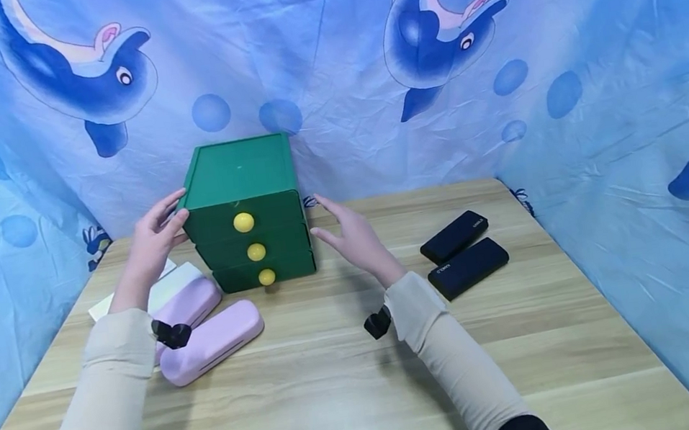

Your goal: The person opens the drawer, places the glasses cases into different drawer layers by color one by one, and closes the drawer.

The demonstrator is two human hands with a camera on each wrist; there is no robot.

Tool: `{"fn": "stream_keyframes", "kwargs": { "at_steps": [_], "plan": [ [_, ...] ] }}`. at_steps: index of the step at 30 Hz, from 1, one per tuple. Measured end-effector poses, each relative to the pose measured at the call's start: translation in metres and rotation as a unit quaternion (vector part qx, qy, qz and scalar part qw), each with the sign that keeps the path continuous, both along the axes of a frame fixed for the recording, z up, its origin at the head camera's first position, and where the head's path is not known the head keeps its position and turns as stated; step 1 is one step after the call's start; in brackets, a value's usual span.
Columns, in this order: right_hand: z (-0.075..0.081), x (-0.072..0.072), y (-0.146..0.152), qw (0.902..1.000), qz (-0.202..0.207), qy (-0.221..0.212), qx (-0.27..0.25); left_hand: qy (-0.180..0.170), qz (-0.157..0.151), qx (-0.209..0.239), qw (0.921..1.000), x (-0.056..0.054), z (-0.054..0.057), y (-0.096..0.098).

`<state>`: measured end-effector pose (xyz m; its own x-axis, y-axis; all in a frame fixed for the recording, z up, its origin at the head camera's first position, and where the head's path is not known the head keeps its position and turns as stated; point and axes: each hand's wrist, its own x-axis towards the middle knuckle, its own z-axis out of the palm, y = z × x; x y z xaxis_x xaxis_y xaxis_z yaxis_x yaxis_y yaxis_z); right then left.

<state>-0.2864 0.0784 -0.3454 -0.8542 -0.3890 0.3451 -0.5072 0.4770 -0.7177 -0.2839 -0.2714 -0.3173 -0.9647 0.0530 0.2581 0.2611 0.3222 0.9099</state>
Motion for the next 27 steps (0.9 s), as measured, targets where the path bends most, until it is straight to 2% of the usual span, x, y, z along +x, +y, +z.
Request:
{"fn": "stream_keyframes", "kwargs": {
  "at_steps": [11, 19, 22, 27],
  "plan": [
    [0.017, -0.007, -0.017, 0.9996, 0.015, -0.001, -0.023, 0.003, 0.001, -0.009, 1.0, 0.001, -0.002, -0.003],
    [0.026, -0.008, -0.027, 0.9993, 0.023, -0.002, -0.031, -0.005, 0.003, 0.004, 1.0, 0.004, -0.003, -0.006],
    [0.028, -0.009, -0.029, 0.9988, 0.027, -0.011, -0.04, -0.006, -0.005, 0.011, 0.9999, 0.006, 0.0, -0.003],
    [0.03, -0.01, -0.032, 0.9977, 0.03, -0.026, -0.056, -0.01, -0.014, 0.014, 0.9998, 0.02, 0.015, 0.005]
  ]
}}
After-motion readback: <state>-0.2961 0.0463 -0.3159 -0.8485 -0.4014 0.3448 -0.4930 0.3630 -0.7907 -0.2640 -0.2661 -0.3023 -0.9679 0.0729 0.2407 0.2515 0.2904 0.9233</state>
